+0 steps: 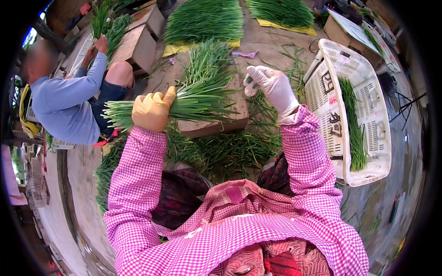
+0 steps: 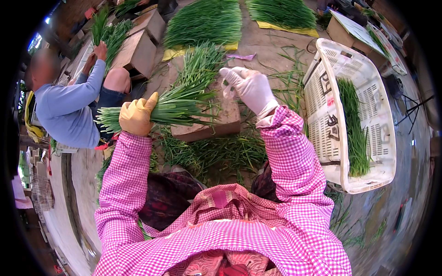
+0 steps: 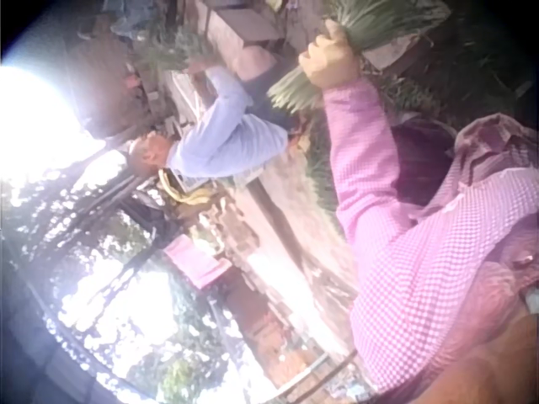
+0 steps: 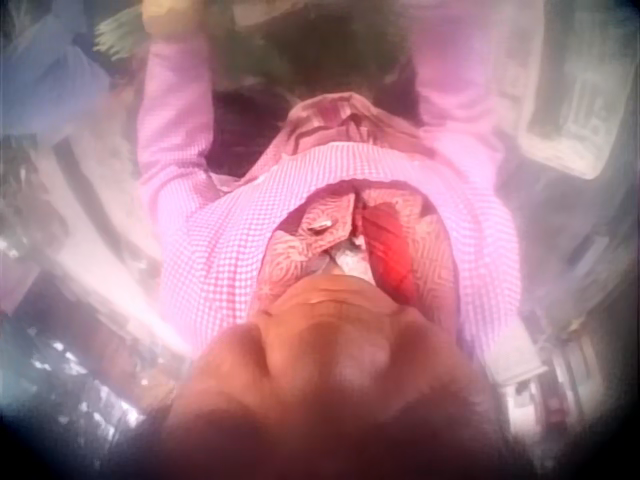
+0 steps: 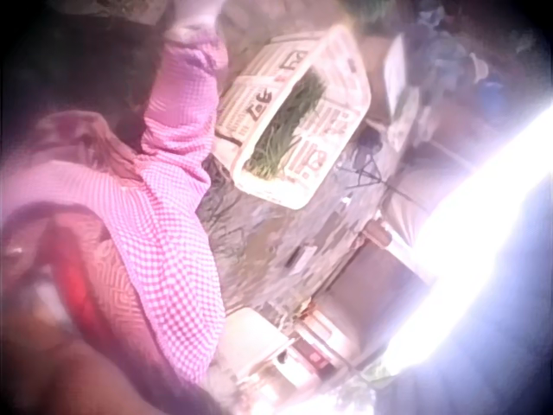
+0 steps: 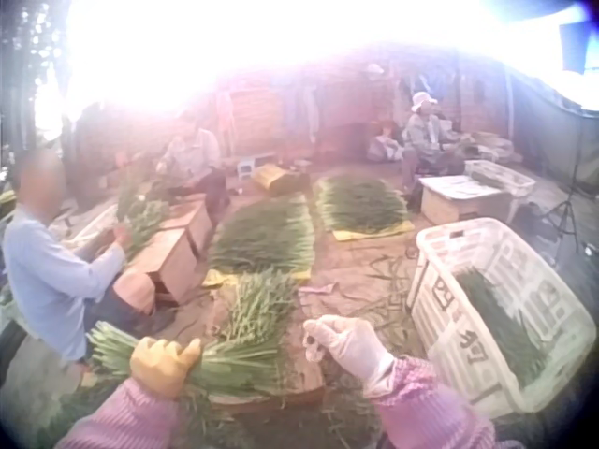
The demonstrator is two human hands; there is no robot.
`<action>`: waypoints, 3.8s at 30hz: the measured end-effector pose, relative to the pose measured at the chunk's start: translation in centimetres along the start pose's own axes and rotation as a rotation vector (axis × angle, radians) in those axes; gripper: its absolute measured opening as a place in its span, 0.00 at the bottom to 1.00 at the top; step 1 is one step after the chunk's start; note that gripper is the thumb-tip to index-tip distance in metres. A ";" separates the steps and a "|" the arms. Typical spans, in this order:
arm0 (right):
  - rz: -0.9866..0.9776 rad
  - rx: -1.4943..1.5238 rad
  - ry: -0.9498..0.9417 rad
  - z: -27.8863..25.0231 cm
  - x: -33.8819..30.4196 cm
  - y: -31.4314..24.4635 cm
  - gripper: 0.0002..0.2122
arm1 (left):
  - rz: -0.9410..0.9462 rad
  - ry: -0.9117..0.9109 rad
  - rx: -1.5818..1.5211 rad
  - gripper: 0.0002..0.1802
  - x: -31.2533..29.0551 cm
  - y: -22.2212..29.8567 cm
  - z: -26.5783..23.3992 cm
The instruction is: The person gathers green vegetable stalks by hand, aligns them into a bunch, and secures the bundle with a thin tie.
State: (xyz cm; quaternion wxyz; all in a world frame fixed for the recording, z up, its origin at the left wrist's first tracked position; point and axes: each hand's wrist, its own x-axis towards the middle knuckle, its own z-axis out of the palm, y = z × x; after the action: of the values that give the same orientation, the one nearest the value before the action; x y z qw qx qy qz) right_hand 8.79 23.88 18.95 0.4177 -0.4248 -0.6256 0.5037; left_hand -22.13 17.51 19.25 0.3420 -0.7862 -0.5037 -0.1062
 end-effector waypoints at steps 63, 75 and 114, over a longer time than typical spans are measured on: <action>-0.813 -0.769 -0.040 6.0 -1.8 -0.2 0.08 | -0.027 -0.283 -0.231 0.31 -0.4 1.7 0.7; -0.321 0.150 0.288 2.4 -1.1 -1.2 0.04 | -0.003 -0.281 -0.223 0.27 0.0 2.0 0.4; -0.019 0.221 -0.227 2.6 -2.8 -1.2 0.07 | -0.165 -0.314 -0.211 0.27 -1.3 -0.5 1.4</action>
State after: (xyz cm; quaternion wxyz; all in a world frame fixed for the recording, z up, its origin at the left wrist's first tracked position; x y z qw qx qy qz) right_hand 7.01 20.33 19.49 0.3933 -0.3106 -0.6136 0.6102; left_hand -23.37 17.61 17.77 0.1650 -0.7806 -0.5997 -0.0620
